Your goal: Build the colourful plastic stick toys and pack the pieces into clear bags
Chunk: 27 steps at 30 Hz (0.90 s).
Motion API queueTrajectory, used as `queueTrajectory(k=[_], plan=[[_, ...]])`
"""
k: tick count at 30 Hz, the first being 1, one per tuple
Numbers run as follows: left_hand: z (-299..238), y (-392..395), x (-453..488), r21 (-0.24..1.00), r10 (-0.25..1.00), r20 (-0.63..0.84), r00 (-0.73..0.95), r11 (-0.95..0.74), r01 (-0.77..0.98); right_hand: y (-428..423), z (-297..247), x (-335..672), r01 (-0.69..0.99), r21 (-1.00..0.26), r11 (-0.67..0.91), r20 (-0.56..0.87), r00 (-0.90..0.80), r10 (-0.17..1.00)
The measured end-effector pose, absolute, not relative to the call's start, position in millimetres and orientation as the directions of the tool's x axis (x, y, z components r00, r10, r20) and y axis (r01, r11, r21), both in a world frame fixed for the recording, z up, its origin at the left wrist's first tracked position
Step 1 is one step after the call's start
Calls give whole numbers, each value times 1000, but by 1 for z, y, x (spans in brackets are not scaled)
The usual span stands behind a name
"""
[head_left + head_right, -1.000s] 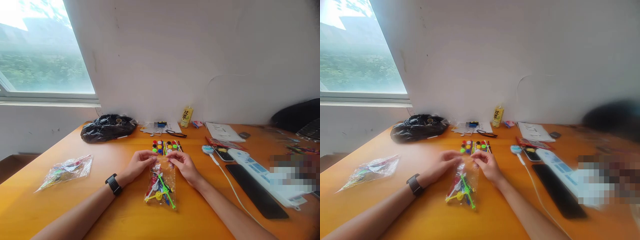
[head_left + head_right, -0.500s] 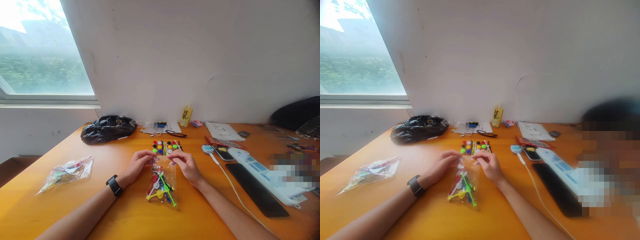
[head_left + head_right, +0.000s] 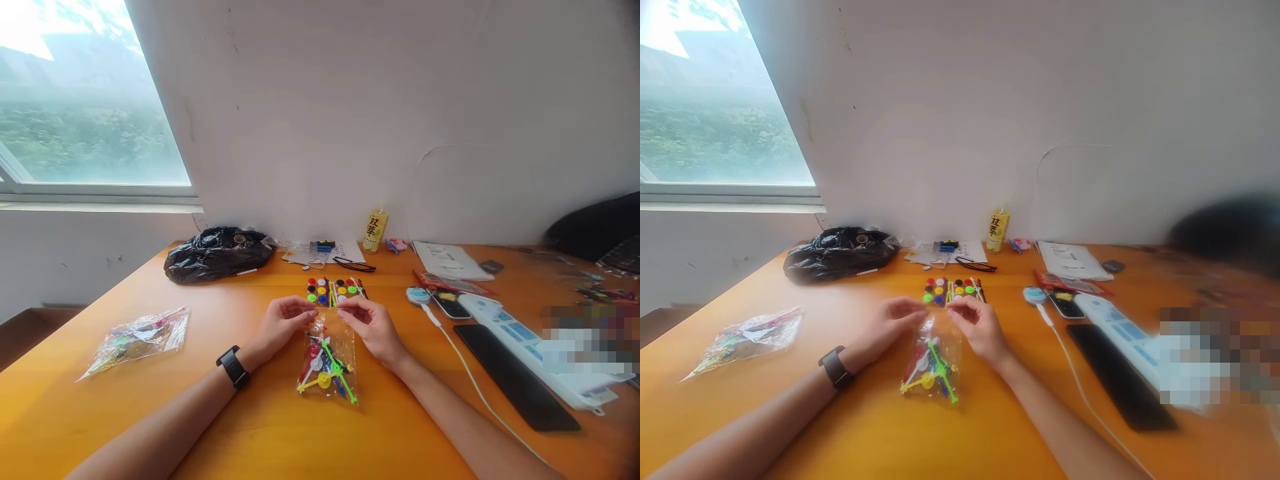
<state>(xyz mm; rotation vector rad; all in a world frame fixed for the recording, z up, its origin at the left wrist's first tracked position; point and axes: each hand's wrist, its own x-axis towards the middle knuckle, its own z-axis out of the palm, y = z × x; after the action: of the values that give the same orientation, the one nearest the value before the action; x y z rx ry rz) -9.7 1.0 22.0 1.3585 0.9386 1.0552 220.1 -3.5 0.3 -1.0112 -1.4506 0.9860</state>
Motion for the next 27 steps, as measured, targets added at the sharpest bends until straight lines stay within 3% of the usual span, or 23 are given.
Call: queueTrajectory(k=[9,13,17,27], plan=[[22,2,-11,998,970,69,232,-63,-31,-3,8,224,10,-947,321,320,-57,946],[21,3,-12,994,974,56,218,-35,-100,-7,10,224,60,-919,390,384,-89,919],[29,-2,-12,997,968,79,237,-75,-25,-11,12,224,110,-891,440,426,-129,896],[28,-4,-8,993,941,114,320,-113,-23,-8,0,217,130,-960,248,221,-192,956]])
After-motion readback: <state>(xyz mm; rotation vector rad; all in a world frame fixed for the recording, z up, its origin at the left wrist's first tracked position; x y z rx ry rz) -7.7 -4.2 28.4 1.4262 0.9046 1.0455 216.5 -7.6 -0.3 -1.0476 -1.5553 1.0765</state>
